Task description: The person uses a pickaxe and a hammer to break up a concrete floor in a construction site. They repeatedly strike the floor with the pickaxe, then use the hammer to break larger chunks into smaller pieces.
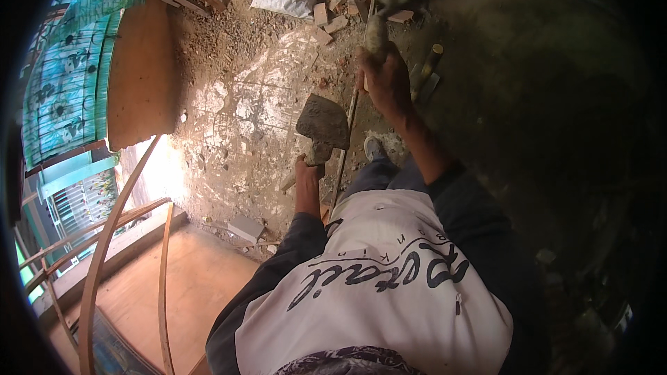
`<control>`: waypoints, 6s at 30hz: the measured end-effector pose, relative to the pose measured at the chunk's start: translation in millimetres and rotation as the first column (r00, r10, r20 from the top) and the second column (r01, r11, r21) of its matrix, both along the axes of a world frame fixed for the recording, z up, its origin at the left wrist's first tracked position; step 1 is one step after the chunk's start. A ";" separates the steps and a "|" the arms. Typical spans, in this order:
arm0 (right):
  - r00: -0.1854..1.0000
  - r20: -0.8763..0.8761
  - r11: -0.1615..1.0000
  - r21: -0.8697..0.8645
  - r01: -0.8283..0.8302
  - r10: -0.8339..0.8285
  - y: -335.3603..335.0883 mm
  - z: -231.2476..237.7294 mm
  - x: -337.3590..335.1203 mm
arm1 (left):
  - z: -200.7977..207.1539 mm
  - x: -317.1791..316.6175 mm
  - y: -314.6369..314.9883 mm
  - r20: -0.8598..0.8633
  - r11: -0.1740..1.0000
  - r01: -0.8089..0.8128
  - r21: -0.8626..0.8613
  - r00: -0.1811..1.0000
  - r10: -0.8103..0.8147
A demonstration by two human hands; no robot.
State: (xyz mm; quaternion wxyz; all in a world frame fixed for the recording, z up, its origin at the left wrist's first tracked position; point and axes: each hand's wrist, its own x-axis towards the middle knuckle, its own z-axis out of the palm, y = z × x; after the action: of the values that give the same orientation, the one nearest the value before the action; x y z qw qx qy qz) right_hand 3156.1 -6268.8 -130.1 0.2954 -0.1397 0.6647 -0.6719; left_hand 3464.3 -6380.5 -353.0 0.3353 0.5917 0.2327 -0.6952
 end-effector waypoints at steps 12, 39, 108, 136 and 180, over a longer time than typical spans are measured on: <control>0.919 0.346 0.967 0.092 -0.236 0.191 31.7 -29.1 50.0 | -19.1 6.4 1.5 -0.061 0.987 0.158 -0.035 0.985 -0.160; 0.999 -0.006 0.975 0.218 -0.049 0.052 46.8 -60.7 85.4 | 7.1 0.8 15.1 -0.110 0.957 0.276 -0.087 0.952 -0.284; 0.977 0.214 0.916 0.386 -0.107 0.024 52.1 -97.7 97.1 | 4.4 -43.4 -14.9 -0.126 0.935 0.248 -0.253 0.950 -0.286; 0.912 -0.050 0.795 0.511 -0.327 0.407 41.4 -67.2 125.2 | 36.2 -62.3 0.1 -0.095 0.918 0.313 -0.241 0.934 -0.344; 0.534 0.360 0.632 0.575 0.519 -0.765 444.9 -295.6 226.5 | 29.9 -75.1 -33.2 0.157 0.816 0.573 -0.080 0.816 -0.557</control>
State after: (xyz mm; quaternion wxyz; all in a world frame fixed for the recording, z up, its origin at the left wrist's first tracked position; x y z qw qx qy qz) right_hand 3382.6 -5823.9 -425.7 0.2272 0.3946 0.6666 -0.5901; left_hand 3389.2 -6413.7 -323.1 0.1637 0.6550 -0.0187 -0.7375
